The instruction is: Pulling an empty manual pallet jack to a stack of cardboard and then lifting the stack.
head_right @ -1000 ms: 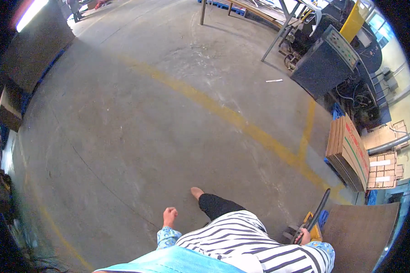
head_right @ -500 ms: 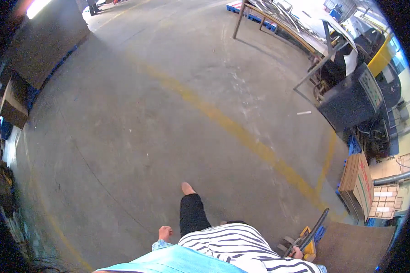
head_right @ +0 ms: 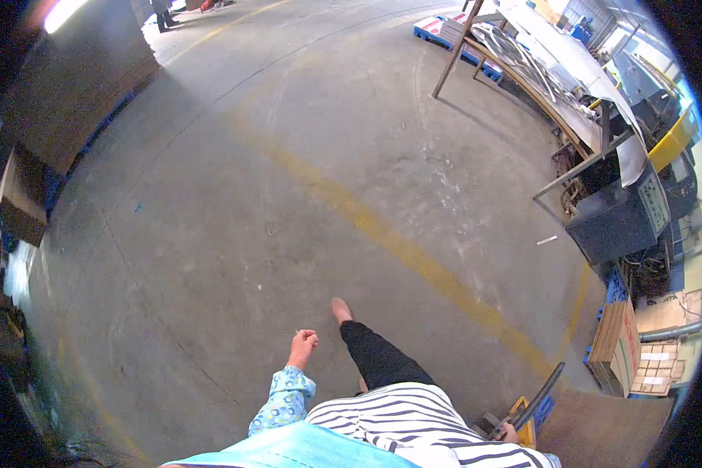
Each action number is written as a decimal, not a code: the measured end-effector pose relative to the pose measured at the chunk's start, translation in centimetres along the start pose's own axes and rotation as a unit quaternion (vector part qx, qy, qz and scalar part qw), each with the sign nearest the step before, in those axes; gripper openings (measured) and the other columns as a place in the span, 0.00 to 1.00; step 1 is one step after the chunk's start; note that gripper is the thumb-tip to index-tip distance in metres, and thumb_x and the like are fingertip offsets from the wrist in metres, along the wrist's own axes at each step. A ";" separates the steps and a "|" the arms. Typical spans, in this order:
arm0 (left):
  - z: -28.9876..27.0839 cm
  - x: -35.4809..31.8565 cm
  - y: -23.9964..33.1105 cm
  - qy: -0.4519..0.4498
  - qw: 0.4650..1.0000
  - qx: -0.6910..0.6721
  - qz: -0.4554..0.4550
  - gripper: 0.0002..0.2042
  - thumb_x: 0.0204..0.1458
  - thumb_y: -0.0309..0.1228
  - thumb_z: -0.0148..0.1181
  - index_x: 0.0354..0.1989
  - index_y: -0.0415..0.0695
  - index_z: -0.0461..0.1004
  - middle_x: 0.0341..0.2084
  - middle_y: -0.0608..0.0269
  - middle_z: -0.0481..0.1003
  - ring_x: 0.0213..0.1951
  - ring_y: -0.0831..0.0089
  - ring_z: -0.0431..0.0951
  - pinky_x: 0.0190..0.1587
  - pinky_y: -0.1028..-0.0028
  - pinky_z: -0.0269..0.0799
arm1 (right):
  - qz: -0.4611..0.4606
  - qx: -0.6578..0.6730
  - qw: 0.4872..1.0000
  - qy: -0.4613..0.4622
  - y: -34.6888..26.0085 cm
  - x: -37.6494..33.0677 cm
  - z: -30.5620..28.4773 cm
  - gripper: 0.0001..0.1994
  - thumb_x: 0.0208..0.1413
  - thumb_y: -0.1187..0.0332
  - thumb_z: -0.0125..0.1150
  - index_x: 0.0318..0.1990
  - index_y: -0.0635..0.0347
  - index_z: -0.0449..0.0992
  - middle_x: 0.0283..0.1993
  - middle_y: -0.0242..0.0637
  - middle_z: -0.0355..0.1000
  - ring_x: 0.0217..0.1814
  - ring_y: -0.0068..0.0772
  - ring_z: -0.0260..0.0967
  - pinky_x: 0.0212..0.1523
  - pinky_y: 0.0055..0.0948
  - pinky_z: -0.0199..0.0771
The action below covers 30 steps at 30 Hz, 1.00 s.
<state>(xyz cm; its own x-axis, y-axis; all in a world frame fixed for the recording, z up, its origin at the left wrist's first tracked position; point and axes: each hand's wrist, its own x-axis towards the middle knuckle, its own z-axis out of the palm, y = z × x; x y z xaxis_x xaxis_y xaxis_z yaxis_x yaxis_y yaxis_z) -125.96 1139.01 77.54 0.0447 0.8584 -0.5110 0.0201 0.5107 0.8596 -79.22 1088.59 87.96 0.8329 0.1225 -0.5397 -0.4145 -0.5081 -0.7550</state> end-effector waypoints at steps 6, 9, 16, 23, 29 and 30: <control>-7.4 10.8 4.5 -0.030 0.990 0.115 -0.070 0.11 0.45 0.29 0.55 0.36 0.37 0.71 0.24 0.62 0.73 0.24 0.75 0.73 0.25 0.75 0.69 | -0.074 -0.063 0.995 0.018 -8.6 -5.5 14.1 0.14 0.45 0.60 0.56 0.18 0.56 0.63 0.13 0.32 0.53 0.12 0.27 0.52 0.14 0.33 0.59; -13.8 14.9 7.3 -0.003 0.988 0.104 -0.117 0.10 0.45 0.29 0.54 0.35 0.37 0.70 0.23 0.60 0.74 0.23 0.73 0.73 0.24 0.74 0.69 | -0.114 -0.098 0.988 0.026 -12.7 -8.2 20.1 0.14 0.45 0.60 0.56 0.17 0.57 0.63 0.13 0.31 0.53 0.12 0.25 0.52 0.13 0.31 0.58; -22.8 27.1 17.0 0.045 0.985 0.090 -0.137 0.09 0.46 0.27 0.52 0.35 0.37 0.70 0.24 0.58 0.73 0.23 0.72 0.73 0.25 0.74 0.71 | -0.219 -0.166 0.959 0.062 -20.6 -13.6 36.1 0.15 0.47 0.60 0.55 0.16 0.59 0.63 0.13 0.31 0.54 0.11 0.23 0.52 0.13 0.27 0.55; -31.8 43.2 29.7 0.044 0.984 0.086 -0.153 0.06 0.45 0.26 0.52 0.31 0.39 0.70 0.21 0.61 0.72 0.22 0.76 0.72 0.24 0.77 0.69 | 0.038 0.042 0.989 0.138 -26.2 -16.8 51.8 0.15 0.42 0.61 0.59 0.13 0.55 0.63 0.11 0.31 0.55 0.10 0.25 0.52 0.12 0.26 0.54; -34.5 60.2 44.8 0.018 0.995 0.101 -0.019 0.06 0.45 0.27 0.52 0.32 0.39 0.70 0.21 0.64 0.72 0.22 0.78 0.70 0.24 0.78 0.67 | 0.150 0.033 0.985 0.075 -38.6 -23.8 66.2 0.14 0.40 0.58 0.58 0.15 0.53 0.61 0.10 0.32 0.55 0.09 0.30 0.54 0.10 0.30 0.57; -33.3 62.6 47.8 0.008 0.996 0.088 -0.010 0.07 0.46 0.28 0.53 0.32 0.39 0.70 0.22 0.64 0.72 0.23 0.79 0.71 0.24 0.79 0.67 | 0.135 0.019 0.990 0.046 -40.6 -24.6 68.3 0.15 0.40 0.58 0.58 0.15 0.52 0.61 0.10 0.32 0.55 0.09 0.31 0.54 0.10 0.31 0.58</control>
<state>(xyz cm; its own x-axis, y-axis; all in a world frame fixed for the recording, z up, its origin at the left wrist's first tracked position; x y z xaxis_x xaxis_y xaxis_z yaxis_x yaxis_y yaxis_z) -155.48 1218.75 86.48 0.0263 0.8500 -0.5261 0.1949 0.5119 0.8367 -107.93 1164.46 106.43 0.7191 -0.0922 -0.6888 -0.6385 -0.4788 -0.6026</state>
